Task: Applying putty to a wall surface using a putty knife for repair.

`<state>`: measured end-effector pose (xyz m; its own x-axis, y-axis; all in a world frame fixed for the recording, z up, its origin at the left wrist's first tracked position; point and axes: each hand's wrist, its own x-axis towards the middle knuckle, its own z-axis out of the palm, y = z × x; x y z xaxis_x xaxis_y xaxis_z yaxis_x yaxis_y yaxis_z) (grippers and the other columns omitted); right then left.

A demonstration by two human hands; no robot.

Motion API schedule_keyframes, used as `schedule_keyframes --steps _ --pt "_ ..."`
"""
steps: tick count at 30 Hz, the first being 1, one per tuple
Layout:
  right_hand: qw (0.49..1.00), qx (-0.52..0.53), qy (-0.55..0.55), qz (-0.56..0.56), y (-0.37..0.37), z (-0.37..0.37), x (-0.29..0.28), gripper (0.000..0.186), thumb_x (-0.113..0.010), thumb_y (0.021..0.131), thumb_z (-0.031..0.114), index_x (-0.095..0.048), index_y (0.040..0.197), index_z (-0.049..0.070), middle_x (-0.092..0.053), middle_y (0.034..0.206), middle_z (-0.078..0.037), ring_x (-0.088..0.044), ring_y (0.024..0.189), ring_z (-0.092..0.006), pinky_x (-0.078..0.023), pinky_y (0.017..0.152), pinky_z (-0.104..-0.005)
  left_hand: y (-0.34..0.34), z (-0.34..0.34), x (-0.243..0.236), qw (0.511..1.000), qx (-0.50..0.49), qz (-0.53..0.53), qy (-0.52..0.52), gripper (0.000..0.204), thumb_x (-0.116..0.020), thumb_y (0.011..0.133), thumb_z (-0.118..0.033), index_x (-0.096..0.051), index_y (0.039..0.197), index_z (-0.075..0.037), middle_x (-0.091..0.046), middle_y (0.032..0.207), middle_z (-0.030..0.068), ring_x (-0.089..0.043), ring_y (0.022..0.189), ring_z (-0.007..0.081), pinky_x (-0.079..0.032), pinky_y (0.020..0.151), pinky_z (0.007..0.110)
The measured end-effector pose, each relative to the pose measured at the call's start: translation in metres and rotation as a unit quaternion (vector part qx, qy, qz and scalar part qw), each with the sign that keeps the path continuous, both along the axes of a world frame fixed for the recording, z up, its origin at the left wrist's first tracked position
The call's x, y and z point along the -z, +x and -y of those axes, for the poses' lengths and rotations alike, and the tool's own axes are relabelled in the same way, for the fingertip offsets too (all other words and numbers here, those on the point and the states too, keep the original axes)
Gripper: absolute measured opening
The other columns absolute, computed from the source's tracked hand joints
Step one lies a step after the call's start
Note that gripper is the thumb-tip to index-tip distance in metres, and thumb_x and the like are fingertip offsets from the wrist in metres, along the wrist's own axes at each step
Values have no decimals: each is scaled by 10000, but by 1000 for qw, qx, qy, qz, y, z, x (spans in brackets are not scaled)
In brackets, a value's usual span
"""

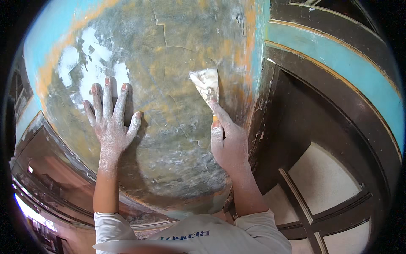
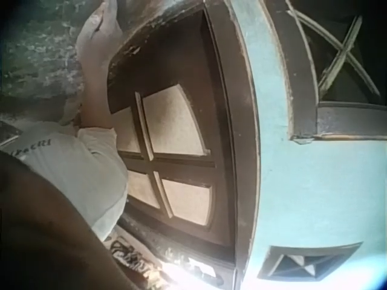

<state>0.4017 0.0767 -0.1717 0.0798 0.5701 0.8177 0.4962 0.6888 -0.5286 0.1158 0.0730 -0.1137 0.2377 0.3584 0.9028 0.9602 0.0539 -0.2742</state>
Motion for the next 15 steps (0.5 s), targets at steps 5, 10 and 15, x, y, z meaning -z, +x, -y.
schedule_keyframes --steps 5,10,15 --pt "1000 11 15 7 2 3 -4 448 -534 987 71 -598 1430 105 -716 1012 -236 -698 787 -378 -545 746 -401 5 2 -1 1000 -3 -9 -4 754 -704 855 -458 -485 1550 -267 -303 1684 113 -193 1567 402 -108 1226 656" --pt "1000 6 -6 19 3 3 0 449 -541 984 73 -602 1427 117 -712 983 -243 -696 786 -383 -544 740 -402 1 2 0 1000 0 -14 7 752 -702 853 -459 -488 1548 -267 -305 1684 112 -195 1566 404 -112 1223 659" --pt "1000 15 3 19 2 6 -5 442 -548 983 82 -607 1420 118 -702 944 -247 -689 777 -391 -539 727 -404 1 2 -1 1000 -3 -12 4 738 -692 862 -469 -495 1543 -266 -301 1685 110 -187 1569 403 -104 1226 654"
